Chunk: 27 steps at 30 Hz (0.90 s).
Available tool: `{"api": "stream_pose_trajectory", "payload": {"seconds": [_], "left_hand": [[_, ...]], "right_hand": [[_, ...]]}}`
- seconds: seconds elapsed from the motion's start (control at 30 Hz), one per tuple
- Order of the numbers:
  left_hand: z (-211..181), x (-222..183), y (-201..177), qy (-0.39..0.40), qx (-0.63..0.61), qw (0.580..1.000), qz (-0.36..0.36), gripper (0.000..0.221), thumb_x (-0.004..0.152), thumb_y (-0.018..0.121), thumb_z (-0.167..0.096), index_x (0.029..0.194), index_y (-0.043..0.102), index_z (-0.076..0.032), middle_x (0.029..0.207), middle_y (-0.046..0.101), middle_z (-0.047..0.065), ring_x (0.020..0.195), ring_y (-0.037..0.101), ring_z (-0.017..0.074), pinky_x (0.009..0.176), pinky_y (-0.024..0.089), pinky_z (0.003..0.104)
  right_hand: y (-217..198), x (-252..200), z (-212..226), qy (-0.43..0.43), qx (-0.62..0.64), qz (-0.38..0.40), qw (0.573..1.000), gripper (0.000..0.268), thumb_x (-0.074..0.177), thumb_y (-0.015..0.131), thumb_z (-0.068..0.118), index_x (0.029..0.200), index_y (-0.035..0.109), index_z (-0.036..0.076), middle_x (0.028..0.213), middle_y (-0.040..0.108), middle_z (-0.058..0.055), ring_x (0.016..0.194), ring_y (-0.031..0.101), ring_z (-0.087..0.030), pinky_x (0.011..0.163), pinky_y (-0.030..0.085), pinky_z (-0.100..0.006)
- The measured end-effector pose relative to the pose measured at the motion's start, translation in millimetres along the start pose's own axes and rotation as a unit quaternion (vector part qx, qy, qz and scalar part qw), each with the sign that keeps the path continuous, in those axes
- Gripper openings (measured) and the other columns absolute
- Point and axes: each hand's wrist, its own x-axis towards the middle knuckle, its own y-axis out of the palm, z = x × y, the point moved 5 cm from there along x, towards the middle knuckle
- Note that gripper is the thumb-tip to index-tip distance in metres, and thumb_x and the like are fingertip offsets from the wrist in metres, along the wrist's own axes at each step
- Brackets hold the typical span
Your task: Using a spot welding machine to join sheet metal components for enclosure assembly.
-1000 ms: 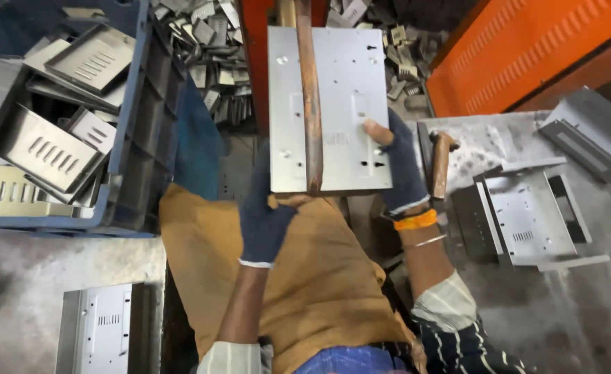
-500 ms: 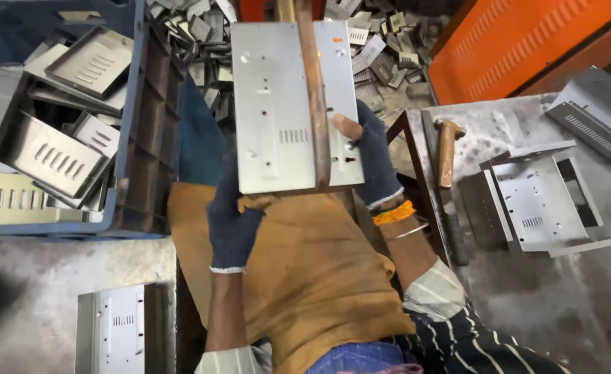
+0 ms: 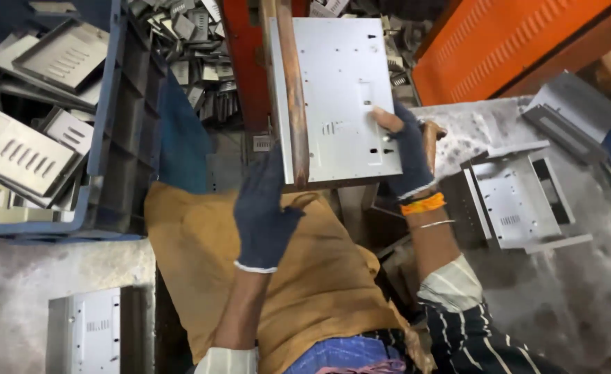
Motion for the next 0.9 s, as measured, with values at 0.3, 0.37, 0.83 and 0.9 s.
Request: {"api": "stream_pose_trajectory", "payload": {"seconds": [0.3,0.37,0.83,0.9], "left_hand": [[-14,-18,18,-0.050,0.012,0.998,-0.030,0.090,0.070,0.094,-0.022,0.146,0.050,0.001,0.144,0.060,0.021,0.131,0.060,0.0379,0.111,0.048,0.044],[-11,-20,20,-0.061,0.004,0.997,-0.043,0.089,0.072,0.094,-0.021,0.146,0.050,0.000,0.143,0.061,0.019,0.130,0.061,0.0357,0.112,0.047,0.044],[68,-30,28,-0.302,-0.192,0.908,-0.217,0.069,0.097,0.073,-0.031,0.155,0.046,-0.005,0.146,0.060,0.013,0.130,0.059,0.0234,0.112,0.046,0.035],[64,-6,22,-0.250,-0.184,0.948,-0.076,0.078,0.090,0.078,-0.041,0.155,0.049,-0.008,0.144,0.064,0.012,0.131,0.064,0.0227,0.113,0.050,0.036]], "right_hand": [[1,14,6,-0.005,-0.031,0.044,0.999,0.053,0.089,0.065,0.027,0.133,0.061,-0.002,0.108,0.069,-0.007,0.092,0.067,-0.015,0.080,0.055,-0.028],[-8,19,-2,-0.011,-0.024,0.046,0.999,0.053,0.089,0.066,0.026,0.134,0.061,-0.003,0.109,0.070,-0.007,0.093,0.067,-0.015,0.080,0.055,-0.028],[36,-57,6,-0.392,-0.436,-0.113,0.802,0.041,0.098,0.068,0.013,0.132,0.057,-0.008,0.121,0.066,-0.022,0.109,0.066,-0.037,0.095,0.052,-0.044],[52,-44,-2,-0.244,-0.378,0.005,0.893,0.025,0.105,0.064,0.026,0.109,0.072,0.002,0.092,0.070,-0.011,0.086,0.070,-0.021,0.077,0.054,-0.036]]}}
